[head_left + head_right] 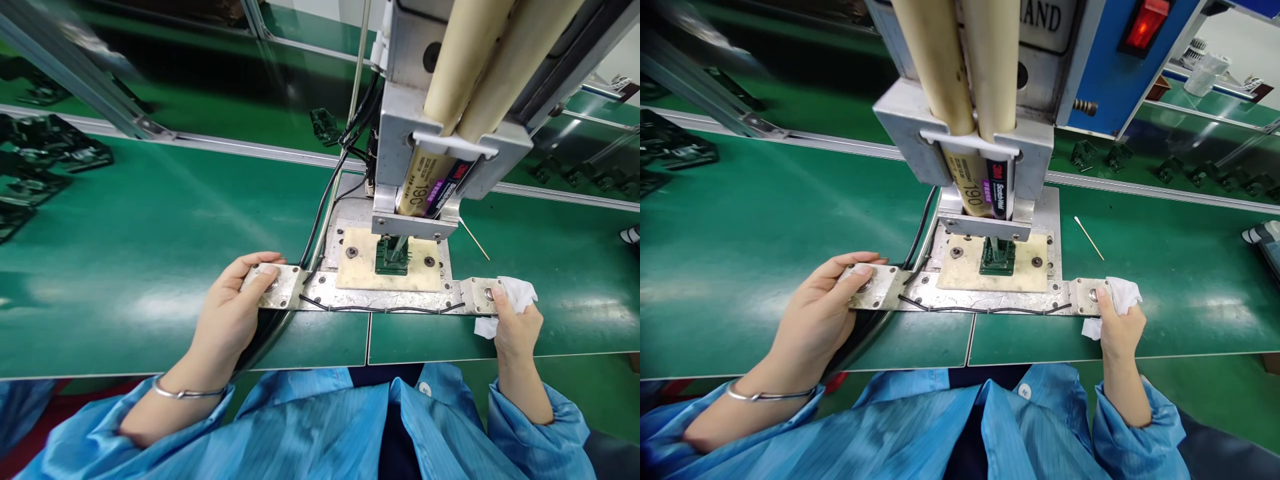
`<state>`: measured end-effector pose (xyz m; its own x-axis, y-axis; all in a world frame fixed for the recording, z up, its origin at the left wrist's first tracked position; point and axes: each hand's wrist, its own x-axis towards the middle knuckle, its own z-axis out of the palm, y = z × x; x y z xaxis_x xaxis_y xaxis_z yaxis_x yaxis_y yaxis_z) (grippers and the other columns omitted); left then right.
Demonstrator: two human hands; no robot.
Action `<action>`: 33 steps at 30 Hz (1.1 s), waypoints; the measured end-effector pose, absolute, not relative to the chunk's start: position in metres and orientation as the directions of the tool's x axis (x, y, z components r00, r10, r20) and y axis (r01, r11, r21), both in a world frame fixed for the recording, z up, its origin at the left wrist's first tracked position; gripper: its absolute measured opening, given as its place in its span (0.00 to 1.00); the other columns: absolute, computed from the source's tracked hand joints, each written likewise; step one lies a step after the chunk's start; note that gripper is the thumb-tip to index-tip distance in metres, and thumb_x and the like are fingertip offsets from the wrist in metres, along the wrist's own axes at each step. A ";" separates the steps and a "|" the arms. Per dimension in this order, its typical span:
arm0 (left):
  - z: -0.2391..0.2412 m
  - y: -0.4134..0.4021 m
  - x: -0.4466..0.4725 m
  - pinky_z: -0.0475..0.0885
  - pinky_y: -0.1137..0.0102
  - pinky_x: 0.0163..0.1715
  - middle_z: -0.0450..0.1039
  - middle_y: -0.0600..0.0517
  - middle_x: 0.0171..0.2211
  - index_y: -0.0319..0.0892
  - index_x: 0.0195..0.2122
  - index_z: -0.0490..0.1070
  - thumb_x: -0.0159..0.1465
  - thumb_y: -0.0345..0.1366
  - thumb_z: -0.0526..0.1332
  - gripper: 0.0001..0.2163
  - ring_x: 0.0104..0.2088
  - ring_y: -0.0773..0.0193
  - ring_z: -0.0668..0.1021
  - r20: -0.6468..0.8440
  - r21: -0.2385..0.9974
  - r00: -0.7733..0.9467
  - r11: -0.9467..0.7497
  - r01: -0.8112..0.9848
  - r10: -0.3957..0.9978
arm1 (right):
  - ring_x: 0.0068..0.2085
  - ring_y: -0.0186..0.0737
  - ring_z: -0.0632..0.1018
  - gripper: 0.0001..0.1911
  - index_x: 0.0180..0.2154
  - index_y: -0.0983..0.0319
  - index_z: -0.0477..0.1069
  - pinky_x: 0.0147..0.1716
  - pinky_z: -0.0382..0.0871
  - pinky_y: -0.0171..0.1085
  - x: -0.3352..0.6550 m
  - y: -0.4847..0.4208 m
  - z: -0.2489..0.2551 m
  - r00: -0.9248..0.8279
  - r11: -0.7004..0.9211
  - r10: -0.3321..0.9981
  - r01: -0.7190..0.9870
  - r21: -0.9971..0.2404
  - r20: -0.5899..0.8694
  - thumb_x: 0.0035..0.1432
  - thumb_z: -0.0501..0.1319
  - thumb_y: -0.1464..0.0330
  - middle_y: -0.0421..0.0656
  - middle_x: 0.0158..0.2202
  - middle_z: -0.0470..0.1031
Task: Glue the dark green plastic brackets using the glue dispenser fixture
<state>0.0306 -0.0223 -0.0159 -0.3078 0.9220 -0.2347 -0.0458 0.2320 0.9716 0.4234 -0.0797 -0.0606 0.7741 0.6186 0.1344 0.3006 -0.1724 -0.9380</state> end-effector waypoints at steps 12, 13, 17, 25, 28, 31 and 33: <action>0.012 -0.023 0.022 0.70 0.59 0.48 0.76 0.49 0.45 0.46 0.49 0.73 0.59 0.47 0.63 0.19 0.44 0.52 0.77 0.051 0.760 -0.257 0.130 0.637 0.965 | 0.41 0.54 0.79 0.29 0.40 0.66 0.78 0.42 0.74 0.47 0.423 -0.081 -0.063 0.771 -0.191 0.625 0.301 -0.934 0.121 0.43 0.73 0.51 0.50 0.38 0.79; 0.020 -0.020 0.025 0.68 0.57 0.52 0.75 0.49 0.47 0.46 0.49 0.73 0.58 0.47 0.63 0.20 0.48 0.50 0.76 0.140 0.708 -0.209 0.050 0.705 0.968 | 0.40 0.53 0.79 0.28 0.39 0.66 0.78 0.42 0.74 0.47 0.423 -0.082 -0.062 0.769 -0.184 0.628 0.294 -0.938 0.118 0.43 0.73 0.51 0.50 0.38 0.79; 0.044 0.002 0.054 0.67 0.55 0.58 0.73 0.48 0.53 0.46 0.53 0.69 0.54 0.50 0.67 0.27 0.55 0.49 0.74 0.184 0.726 0.102 -0.205 0.657 0.978 | 0.38 0.51 0.79 0.26 0.37 0.66 0.78 0.41 0.74 0.47 0.422 -0.082 -0.061 0.768 -0.161 0.628 0.291 -0.943 0.130 0.43 0.73 0.52 0.50 0.36 0.79; 0.033 0.043 0.120 0.66 0.52 0.59 0.71 0.42 0.55 0.41 0.55 0.67 0.50 0.44 0.72 0.32 0.57 0.47 0.73 -0.065 0.874 0.502 -0.194 0.446 0.863 | 0.39 0.52 0.79 0.27 0.40 0.67 0.78 0.41 0.73 0.48 0.421 -0.083 -0.060 0.758 -0.170 0.643 0.283 -0.944 0.112 0.44 0.73 0.53 0.50 0.37 0.79; 0.036 0.045 0.126 0.71 0.55 0.55 0.77 0.44 0.47 0.39 0.47 0.72 0.50 0.40 0.72 0.24 0.50 0.52 0.78 -0.100 0.959 0.515 -0.056 0.279 0.851 | 0.39 0.52 0.79 0.27 0.39 0.67 0.78 0.40 0.73 0.46 0.420 -0.083 -0.058 0.755 -0.169 0.647 0.281 -0.945 0.109 0.44 0.73 0.52 0.50 0.36 0.79; 0.049 0.043 0.128 0.76 0.61 0.44 0.80 0.48 0.37 0.40 0.39 0.76 0.49 0.38 0.73 0.17 0.39 0.57 0.81 -0.278 0.956 0.528 0.178 0.233 0.803 | 0.38 0.51 0.79 0.27 0.38 0.66 0.78 0.38 0.73 0.46 0.420 -0.083 -0.058 0.761 -0.195 0.642 0.285 -0.938 0.098 0.44 0.73 0.52 0.49 0.35 0.79; 0.058 0.041 0.129 0.77 0.65 0.35 0.79 0.50 0.30 0.41 0.31 0.77 0.47 0.38 0.73 0.12 0.32 0.58 0.81 -0.409 0.912 0.499 0.329 0.244 0.764 | 0.38 0.51 0.79 0.27 0.39 0.66 0.78 0.39 0.73 0.46 0.421 -0.081 -0.059 0.761 -0.194 0.642 0.279 -0.940 0.094 0.44 0.73 0.52 0.49 0.35 0.79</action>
<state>0.1291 0.0405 0.0580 0.4994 0.7635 -0.4094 0.2444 0.3293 0.9121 0.4205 -0.0813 -0.0592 0.7609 0.6420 0.0938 0.2793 -0.1936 -0.9405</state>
